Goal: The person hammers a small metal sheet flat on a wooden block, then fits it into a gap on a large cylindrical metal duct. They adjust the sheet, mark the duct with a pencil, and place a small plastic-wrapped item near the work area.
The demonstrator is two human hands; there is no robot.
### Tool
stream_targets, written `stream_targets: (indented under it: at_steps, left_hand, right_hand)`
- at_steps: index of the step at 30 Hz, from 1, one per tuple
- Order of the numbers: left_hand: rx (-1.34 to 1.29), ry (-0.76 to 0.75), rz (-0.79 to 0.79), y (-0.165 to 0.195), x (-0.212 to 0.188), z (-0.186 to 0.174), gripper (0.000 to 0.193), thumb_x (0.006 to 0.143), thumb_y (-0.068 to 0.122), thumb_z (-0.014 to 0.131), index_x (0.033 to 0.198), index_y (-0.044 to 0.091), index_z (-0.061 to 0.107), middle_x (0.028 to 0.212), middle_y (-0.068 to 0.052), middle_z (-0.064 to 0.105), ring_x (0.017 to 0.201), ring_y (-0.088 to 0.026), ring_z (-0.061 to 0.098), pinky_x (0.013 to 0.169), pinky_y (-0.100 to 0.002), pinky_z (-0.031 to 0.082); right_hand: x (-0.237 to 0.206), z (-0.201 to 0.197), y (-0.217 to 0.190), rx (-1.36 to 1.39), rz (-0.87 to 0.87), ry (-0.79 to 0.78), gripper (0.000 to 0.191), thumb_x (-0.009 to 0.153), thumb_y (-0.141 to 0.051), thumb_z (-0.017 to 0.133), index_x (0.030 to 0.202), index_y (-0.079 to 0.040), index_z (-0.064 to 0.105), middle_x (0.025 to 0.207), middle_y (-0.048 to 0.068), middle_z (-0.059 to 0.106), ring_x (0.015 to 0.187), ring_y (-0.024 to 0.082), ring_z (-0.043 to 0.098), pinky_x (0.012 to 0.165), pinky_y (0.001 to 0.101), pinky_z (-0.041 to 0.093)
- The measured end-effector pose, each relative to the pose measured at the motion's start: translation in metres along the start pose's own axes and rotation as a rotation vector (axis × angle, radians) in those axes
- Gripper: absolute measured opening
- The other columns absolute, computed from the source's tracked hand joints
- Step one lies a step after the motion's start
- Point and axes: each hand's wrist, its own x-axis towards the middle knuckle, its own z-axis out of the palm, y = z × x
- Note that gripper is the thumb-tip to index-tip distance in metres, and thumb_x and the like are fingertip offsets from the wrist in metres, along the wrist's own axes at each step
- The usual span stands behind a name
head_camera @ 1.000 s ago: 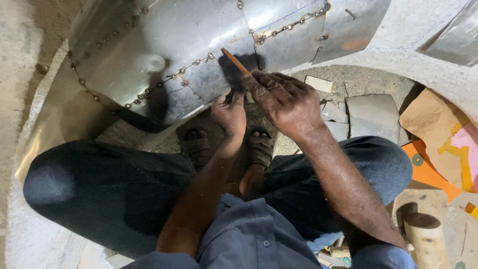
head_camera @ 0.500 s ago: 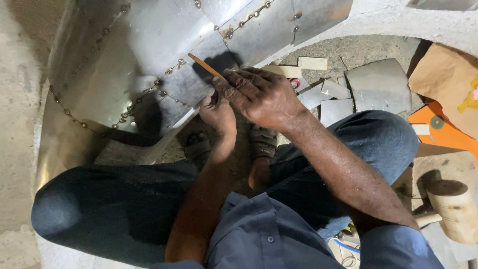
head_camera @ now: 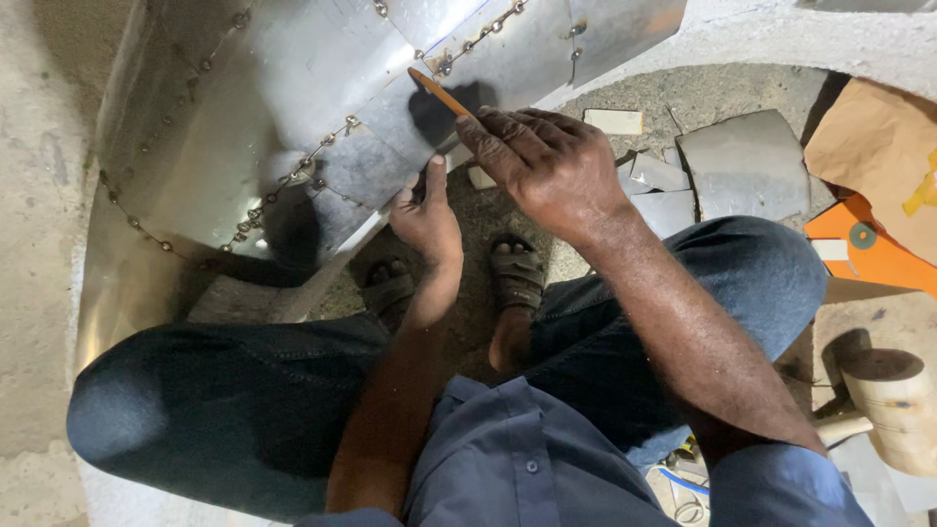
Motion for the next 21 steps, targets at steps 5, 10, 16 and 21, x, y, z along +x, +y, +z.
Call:
stream_targets:
  at_steps: [5,10,16,21]
  left_hand:
    - [0.009,0.021,0.0,-0.001,0.0,0.001,0.028,0.091,0.02,0.081,0.101,-0.006,0.079,0.093,-0.011,0.08,0.083,-0.012,0.071,0.078,-0.028,0.055]
    - [-0.057,0.02,0.019,-0.004,0.002,0.003,0.024,0.092,0.014,0.08,0.101,-0.009,0.078,0.095,-0.012,0.08,0.084,-0.012,0.07,0.079,-0.027,0.054]
    - [-0.076,0.001,0.032,-0.008,0.004,0.002,0.022,0.092,0.01,0.078,0.104,-0.009,0.078,0.097,-0.012,0.08,0.087,-0.013,0.071,0.081,-0.027,0.055]
    - [-0.133,-0.042,0.036,-0.009,0.004,0.003,0.022,0.094,0.009,0.077,0.106,-0.009,0.077,0.102,-0.013,0.08,0.091,-0.015,0.073,0.085,-0.028,0.056]
  right_hand:
    - [-0.001,-0.002,0.001,-0.036,0.02,-0.008,0.03,0.103,-0.015,0.072,0.133,-0.016,0.072,0.115,0.006,0.079,0.101,0.019,0.078,0.083,0.0336,0.065]
    - [-0.002,0.001,-0.005,-0.052,-0.008,0.005,0.026,0.103,-0.014,0.072,0.129,-0.015,0.073,0.11,0.006,0.079,0.097,0.017,0.078,0.084,0.0339,0.065]
    - [-0.002,0.004,-0.015,-0.022,-0.053,0.028,0.017,0.108,-0.013,0.071,0.124,-0.015,0.074,0.106,0.005,0.079,0.098,0.016,0.078,0.085,0.0322,0.065]
    - [0.001,-0.002,-0.013,-0.037,-0.039,0.016,0.023,0.1,-0.014,0.073,0.123,-0.012,0.075,0.101,0.004,0.08,0.094,0.017,0.078,0.081,0.033,0.065]
